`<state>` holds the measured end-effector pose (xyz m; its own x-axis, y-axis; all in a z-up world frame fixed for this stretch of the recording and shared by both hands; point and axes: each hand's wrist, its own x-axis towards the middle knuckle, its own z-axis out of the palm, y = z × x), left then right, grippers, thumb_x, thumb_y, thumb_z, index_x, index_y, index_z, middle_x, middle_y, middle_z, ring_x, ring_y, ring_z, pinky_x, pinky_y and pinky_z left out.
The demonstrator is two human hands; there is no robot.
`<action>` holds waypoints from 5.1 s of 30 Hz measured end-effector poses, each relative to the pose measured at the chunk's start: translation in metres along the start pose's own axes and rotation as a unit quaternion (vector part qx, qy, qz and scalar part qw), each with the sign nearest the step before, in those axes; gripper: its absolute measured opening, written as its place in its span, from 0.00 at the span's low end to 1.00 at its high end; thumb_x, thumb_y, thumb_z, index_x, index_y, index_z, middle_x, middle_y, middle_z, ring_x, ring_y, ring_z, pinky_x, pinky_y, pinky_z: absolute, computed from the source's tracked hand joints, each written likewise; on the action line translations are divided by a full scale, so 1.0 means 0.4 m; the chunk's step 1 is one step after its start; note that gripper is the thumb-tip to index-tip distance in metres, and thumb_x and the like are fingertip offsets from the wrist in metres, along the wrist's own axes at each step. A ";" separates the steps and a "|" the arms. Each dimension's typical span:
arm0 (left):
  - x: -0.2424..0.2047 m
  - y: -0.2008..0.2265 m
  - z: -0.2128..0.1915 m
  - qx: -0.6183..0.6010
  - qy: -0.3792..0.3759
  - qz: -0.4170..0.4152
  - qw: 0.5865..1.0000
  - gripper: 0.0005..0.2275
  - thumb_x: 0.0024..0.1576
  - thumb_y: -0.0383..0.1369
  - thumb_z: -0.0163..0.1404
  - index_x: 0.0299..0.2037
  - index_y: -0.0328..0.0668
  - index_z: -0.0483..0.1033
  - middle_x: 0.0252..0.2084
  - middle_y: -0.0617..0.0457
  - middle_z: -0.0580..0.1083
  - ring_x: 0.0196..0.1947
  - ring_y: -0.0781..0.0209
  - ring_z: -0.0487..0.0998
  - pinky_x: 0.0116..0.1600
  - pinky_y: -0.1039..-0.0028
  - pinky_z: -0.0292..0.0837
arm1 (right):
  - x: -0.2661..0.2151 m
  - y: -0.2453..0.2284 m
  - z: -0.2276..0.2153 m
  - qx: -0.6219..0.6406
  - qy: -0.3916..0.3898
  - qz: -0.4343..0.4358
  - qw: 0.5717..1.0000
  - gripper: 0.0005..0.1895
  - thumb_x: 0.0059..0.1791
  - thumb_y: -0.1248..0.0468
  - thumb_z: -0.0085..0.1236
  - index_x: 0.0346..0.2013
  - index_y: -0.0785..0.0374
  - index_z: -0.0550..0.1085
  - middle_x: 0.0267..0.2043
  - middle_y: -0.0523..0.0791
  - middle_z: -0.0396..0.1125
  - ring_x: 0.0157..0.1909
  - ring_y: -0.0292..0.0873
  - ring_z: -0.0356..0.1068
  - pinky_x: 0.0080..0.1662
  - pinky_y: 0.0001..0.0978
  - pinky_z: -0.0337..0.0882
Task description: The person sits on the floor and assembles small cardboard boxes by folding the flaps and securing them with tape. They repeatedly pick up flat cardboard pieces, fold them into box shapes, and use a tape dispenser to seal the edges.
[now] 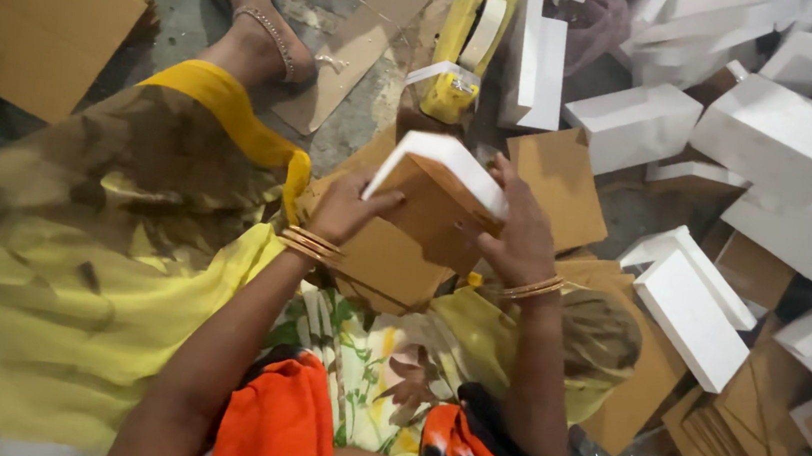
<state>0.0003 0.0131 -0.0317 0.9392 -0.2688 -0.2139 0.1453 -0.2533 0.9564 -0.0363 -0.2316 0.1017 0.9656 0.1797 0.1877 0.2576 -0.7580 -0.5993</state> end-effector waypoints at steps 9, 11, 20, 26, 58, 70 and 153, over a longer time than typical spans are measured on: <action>0.061 -0.185 -0.036 -0.226 -0.007 -0.043 0.973 0.18 0.63 0.42 0.50 0.58 0.42 0.74 0.41 0.55 0.80 0.39 0.66 0.81 0.42 0.77 0.70 | -0.013 0.048 -0.049 0.091 0.151 0.301 0.937 0.20 0.49 0.61 0.59 0.54 0.65 0.71 0.47 0.53 0.71 0.46 0.49 0.74 0.48 0.38 0.73; 0.057 -0.221 -0.028 -0.176 0.034 0.012 0.984 0.18 0.60 0.40 0.54 0.56 0.37 0.74 0.41 0.51 0.81 0.41 0.63 0.81 0.47 0.73 0.74 | 0.002 0.020 -0.076 0.150 0.226 0.258 0.927 0.22 0.50 0.61 0.58 0.56 0.65 0.68 0.51 0.53 0.68 0.50 0.49 0.71 0.52 0.38 0.70; 0.033 -0.175 0.007 -0.003 0.088 0.018 0.996 0.17 0.57 0.35 0.58 0.53 0.35 0.76 0.42 0.48 0.80 0.40 0.61 0.81 0.45 0.71 0.77 | 0.063 -0.432 0.028 0.404 -0.152 -0.263 0.863 0.31 0.56 0.58 0.57 0.69 0.66 0.57 0.69 0.52 0.54 0.70 0.50 0.56 0.70 0.37 0.58; 0.035 -0.122 -0.036 0.169 0.131 0.110 0.971 0.18 0.51 0.35 0.62 0.51 0.40 0.76 0.44 0.43 0.77 0.45 0.45 0.77 0.48 0.59 0.73 | 0.280 -0.217 0.155 0.257 -0.019 0.200 0.945 0.18 0.52 0.66 0.66 0.53 0.71 0.72 0.49 0.54 0.67 0.46 0.49 0.69 0.51 0.40 0.77; 0.209 -0.258 -0.110 -0.032 0.085 -0.027 0.996 0.15 0.55 0.28 0.55 0.53 0.36 0.78 0.39 0.52 0.79 0.37 0.67 0.78 0.42 0.75 0.75 | -0.157 0.082 0.003 0.111 0.189 0.111 0.969 0.20 0.50 0.69 0.62 0.57 0.61 0.72 0.53 0.47 0.70 0.51 0.45 0.69 0.52 0.39 0.72; 0.286 -0.450 -0.064 -0.211 0.041 -0.041 0.976 0.13 0.57 0.22 0.52 0.52 0.32 0.69 0.32 0.59 0.73 0.30 0.70 0.72 0.36 0.77 0.70 | -0.223 0.027 0.121 0.075 0.189 0.187 0.961 0.22 0.51 0.67 0.62 0.60 0.63 0.72 0.42 0.46 0.72 0.41 0.39 0.70 0.46 0.30 0.70; 0.119 -0.118 -0.154 -0.104 -0.115 -0.066 0.986 0.33 0.42 0.24 0.64 0.62 0.40 0.68 0.52 0.55 0.77 0.47 0.65 0.79 0.53 0.71 0.77 | -0.202 0.001 0.229 -0.201 -0.100 -0.055 0.973 0.36 0.41 0.74 0.58 0.65 0.56 0.68 0.69 0.48 0.64 0.61 0.58 0.65 0.60 0.44 0.69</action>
<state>0.0573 0.0696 -0.0745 0.8157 -0.4565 -0.3553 0.3440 -0.1111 0.9324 -0.1110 -0.1890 0.0148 0.9306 0.3622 0.0538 0.3647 -0.9039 -0.2235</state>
